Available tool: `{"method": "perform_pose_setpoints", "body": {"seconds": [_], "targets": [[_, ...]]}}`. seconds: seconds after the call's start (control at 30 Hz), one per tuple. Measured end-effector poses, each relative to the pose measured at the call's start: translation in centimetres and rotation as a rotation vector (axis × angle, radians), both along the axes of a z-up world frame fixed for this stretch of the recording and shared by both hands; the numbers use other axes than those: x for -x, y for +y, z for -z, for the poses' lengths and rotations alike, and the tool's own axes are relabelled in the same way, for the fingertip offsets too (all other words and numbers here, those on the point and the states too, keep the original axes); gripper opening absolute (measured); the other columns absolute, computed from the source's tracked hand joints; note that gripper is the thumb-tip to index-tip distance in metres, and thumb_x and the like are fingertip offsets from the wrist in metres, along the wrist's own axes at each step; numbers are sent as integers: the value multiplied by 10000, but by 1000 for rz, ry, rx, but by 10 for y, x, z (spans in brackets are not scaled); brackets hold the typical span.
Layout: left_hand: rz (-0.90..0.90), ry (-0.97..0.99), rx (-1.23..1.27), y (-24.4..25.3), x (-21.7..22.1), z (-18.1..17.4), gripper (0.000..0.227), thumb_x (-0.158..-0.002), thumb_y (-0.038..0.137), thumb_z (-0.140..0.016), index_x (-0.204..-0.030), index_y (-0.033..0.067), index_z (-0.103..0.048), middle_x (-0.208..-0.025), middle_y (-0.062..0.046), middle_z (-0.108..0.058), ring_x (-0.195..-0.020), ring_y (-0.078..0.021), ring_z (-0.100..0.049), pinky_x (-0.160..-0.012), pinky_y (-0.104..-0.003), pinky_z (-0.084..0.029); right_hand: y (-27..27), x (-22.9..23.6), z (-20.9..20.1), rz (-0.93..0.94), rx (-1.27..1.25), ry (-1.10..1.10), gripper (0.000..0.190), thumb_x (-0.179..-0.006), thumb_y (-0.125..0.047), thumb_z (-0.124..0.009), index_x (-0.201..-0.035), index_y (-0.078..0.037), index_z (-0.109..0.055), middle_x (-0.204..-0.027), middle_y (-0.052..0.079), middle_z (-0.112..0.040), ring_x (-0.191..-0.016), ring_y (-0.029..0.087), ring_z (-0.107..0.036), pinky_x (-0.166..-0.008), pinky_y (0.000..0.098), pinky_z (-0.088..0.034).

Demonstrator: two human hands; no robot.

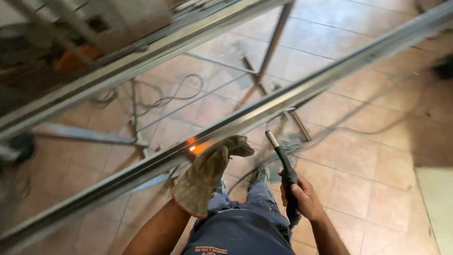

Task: Welding metal beams together to construct a frame.

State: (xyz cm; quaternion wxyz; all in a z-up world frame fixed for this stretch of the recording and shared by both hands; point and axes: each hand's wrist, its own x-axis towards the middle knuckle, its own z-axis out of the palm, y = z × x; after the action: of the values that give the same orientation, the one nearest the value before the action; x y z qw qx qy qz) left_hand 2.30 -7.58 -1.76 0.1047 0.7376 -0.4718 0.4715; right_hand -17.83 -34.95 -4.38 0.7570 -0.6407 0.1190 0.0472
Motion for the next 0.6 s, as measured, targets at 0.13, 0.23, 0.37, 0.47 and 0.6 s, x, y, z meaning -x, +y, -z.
{"method": "perform_pose_setpoints", "body": {"seconds": [0.13,0.23,0.37,0.47,0.6], "targets": [[267,398,76,-59,-14,-37,329,-1023,139,-646,-1252,-93,-598,-914,-49,-611,-897,-67,-678,-898,-207,-607,-40,20,-10,219,-275,-77,725,-935,-536,-631,-1352,46,-518,-712,151,-516,-481,235,-539,-440,331,-442],[445,790,86,-132,-10,-60,356,-1015,159,-617,-1270,-89,-601,-975,-88,-648,-942,-117,-699,-849,-227,-609,-86,49,-7,295,-396,-81,731,-946,-519,-642,-1399,33,-486,-763,152,-493,-560,252,-532,-497,364,-458],[689,1320,78,-265,1,-86,402,-1002,188,-572,-1297,-83,-605,-1067,-148,-703,-1010,-193,-731,-776,-256,-614,-194,83,20,385,-152,-113,733,-962,-520,-588,-1420,42,-480,-833,156,-592,-589,278,-683,-562,403,-589],[818,1733,40,-351,7,-116,435,-994,207,-542,-1314,-80,-608,-1128,-188,-740,-1055,-243,-753,-728,-275,-617,-269,91,4,405,-135,-110,694,-972,-519,-568,-1404,18,-483,-836,159,-614,-559,266,-696,-553,410,-623],[922,2128,-13,-453,15,-171,471,-986,227,-512,-1332,-76,-610,-1190,-228,-778,-1099,-293,-775,-679,-295,-620,-370,87,-29,365,-46,-17,715,-947,-583,-511,-1343,13,-528,-680,185,-674,-517,256,-675,-551,364,-528]]}}
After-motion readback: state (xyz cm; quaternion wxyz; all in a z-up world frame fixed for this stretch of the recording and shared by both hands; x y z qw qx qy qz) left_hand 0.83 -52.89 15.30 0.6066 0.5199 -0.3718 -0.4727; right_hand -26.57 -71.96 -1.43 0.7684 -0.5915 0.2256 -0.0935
